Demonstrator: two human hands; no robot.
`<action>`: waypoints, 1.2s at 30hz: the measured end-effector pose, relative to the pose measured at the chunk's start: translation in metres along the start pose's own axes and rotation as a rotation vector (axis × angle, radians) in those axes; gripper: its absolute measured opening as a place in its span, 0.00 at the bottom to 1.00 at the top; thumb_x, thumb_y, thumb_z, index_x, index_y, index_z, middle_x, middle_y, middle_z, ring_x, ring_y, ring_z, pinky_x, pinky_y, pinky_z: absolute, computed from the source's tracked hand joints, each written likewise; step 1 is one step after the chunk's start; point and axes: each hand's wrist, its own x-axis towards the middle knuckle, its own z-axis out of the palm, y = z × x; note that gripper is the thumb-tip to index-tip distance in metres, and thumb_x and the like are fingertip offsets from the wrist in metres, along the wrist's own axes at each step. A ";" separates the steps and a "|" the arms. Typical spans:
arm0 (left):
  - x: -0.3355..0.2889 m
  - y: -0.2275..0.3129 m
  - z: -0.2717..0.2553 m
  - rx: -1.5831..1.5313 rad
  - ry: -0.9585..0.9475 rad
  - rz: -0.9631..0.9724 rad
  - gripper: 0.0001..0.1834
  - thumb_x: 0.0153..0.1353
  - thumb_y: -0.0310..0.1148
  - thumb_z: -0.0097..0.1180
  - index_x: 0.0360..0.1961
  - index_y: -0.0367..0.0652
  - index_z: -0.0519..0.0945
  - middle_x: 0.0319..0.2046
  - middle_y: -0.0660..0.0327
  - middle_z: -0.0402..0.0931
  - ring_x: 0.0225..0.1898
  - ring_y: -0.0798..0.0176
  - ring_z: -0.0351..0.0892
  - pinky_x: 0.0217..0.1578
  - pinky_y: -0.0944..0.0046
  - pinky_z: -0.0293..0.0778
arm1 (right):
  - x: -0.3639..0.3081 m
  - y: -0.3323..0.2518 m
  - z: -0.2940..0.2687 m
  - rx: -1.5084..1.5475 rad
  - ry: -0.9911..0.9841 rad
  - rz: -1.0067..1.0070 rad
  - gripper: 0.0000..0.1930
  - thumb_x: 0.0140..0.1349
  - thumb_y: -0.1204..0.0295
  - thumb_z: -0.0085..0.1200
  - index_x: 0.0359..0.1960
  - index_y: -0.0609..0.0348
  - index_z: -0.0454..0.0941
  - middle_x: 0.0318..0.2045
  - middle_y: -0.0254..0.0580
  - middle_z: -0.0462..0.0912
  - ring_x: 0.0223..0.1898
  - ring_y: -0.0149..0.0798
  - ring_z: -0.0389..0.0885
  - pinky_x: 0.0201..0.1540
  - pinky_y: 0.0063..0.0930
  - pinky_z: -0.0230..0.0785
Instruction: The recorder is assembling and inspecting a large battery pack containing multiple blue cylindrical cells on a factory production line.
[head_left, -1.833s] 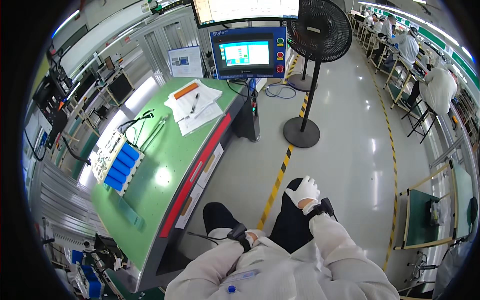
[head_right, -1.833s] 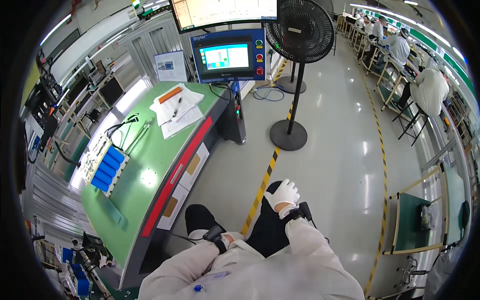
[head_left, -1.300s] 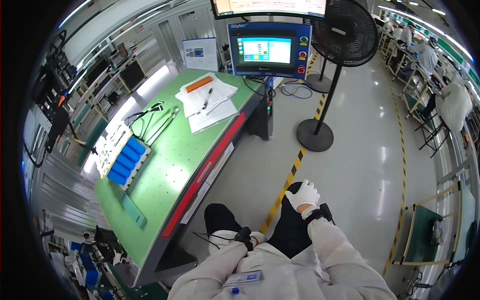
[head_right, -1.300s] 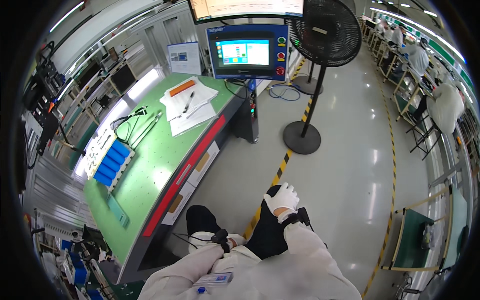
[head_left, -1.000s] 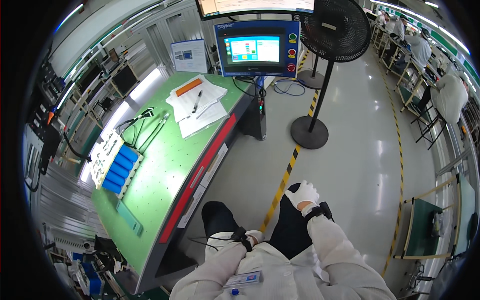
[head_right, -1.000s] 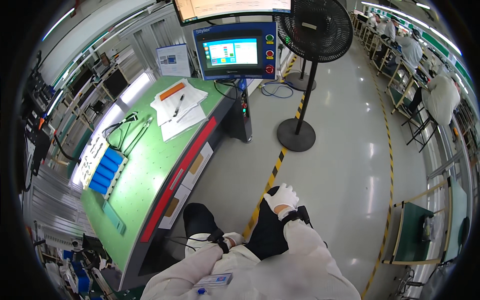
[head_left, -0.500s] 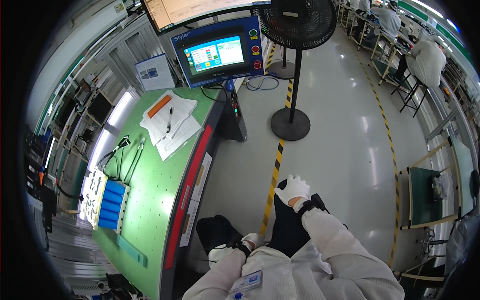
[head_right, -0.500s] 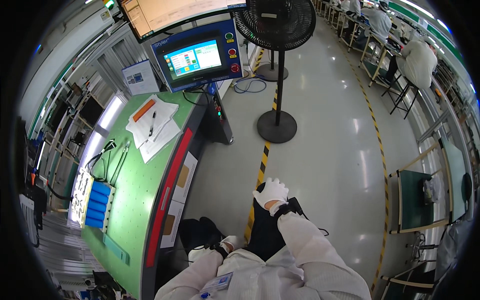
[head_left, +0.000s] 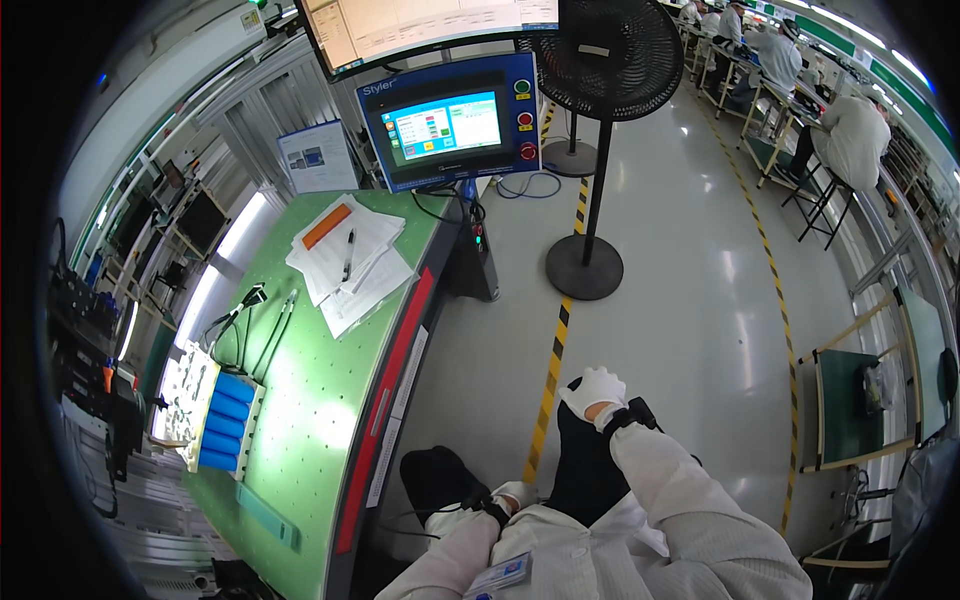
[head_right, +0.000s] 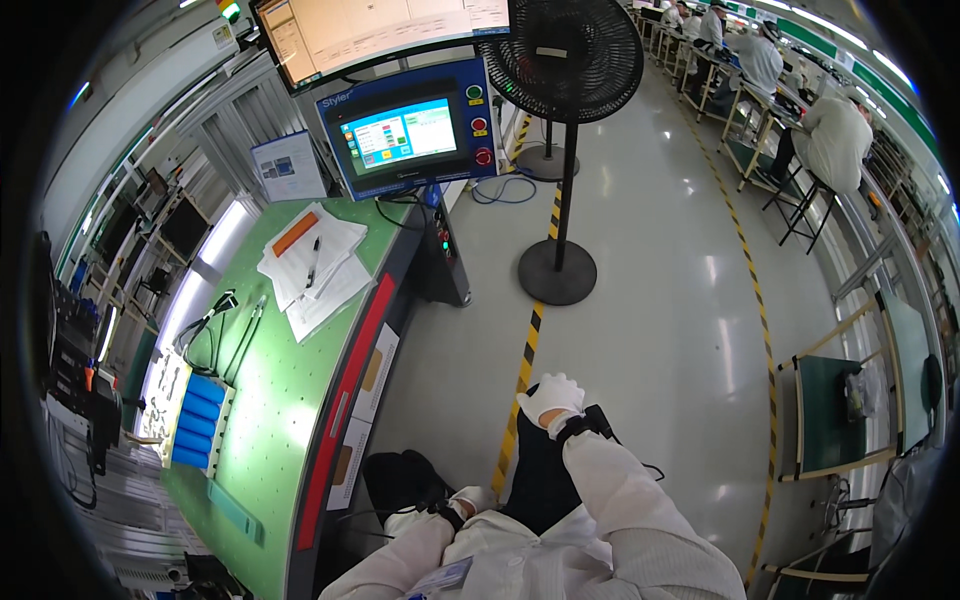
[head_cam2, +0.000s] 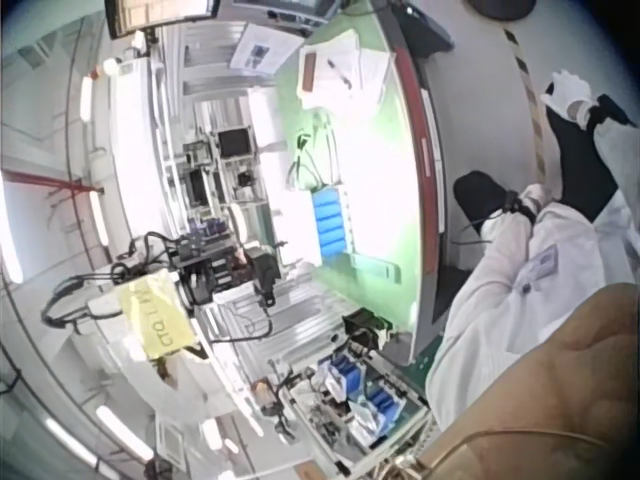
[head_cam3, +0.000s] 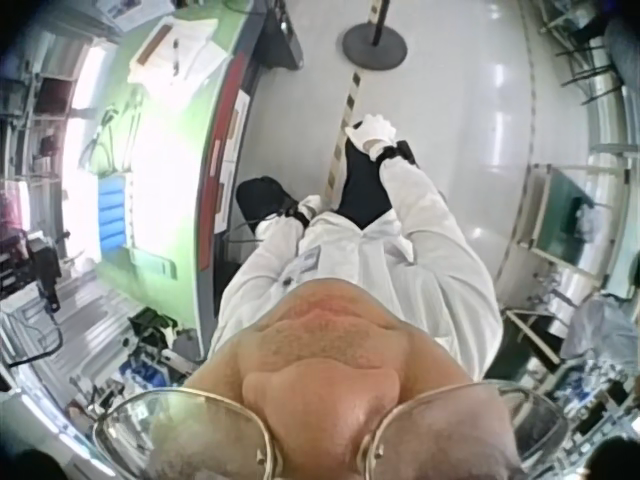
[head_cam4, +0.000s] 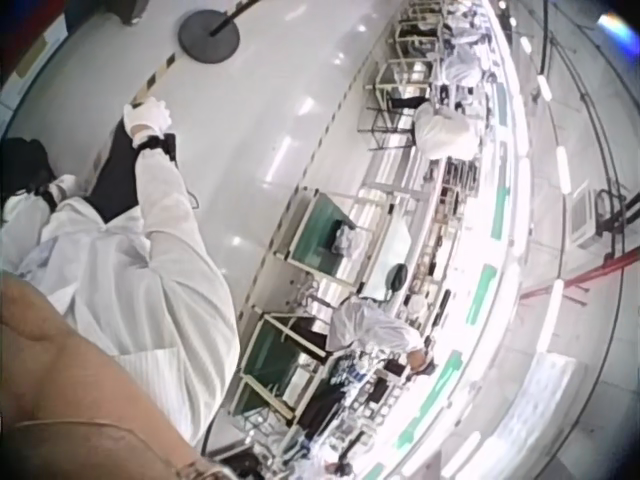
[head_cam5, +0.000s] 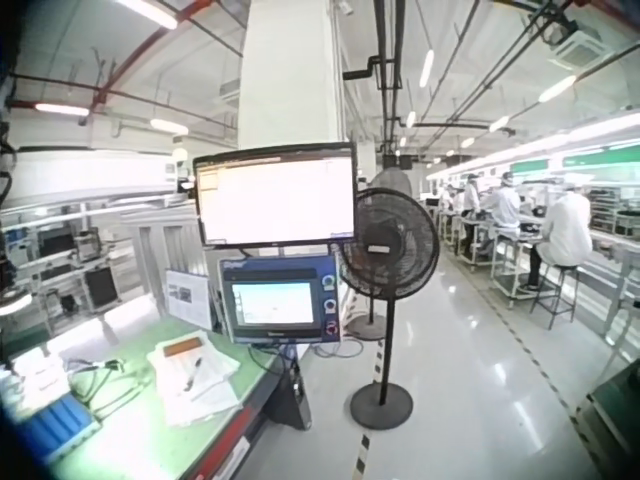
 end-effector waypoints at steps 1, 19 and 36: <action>0.000 0.002 -0.001 -0.029 0.019 0.005 0.23 0.64 0.51 0.53 0.52 0.50 0.84 0.49 0.50 0.84 0.52 0.43 0.83 0.51 0.50 0.78 | 0.001 0.002 -0.001 -0.005 0.002 0.008 0.33 0.59 0.40 0.57 0.53 0.54 0.82 0.53 0.49 0.82 0.56 0.52 0.81 0.57 0.45 0.74; 0.047 -0.049 0.041 -0.028 0.288 0.185 0.21 0.72 0.50 0.46 0.48 0.52 0.86 0.46 0.55 0.85 0.47 0.50 0.85 0.47 0.55 0.79 | -0.010 0.011 -0.010 0.073 0.009 -0.021 0.31 0.59 0.41 0.57 0.52 0.54 0.83 0.52 0.52 0.82 0.54 0.55 0.82 0.55 0.47 0.75; 0.034 -0.041 0.012 -0.079 0.080 0.129 0.28 0.64 0.59 0.53 0.55 0.52 0.83 0.52 0.50 0.83 0.55 0.44 0.81 0.52 0.52 0.77 | -0.007 0.007 -0.010 0.083 -0.002 0.004 0.30 0.58 0.42 0.58 0.53 0.51 0.83 0.54 0.46 0.81 0.58 0.52 0.79 0.58 0.47 0.72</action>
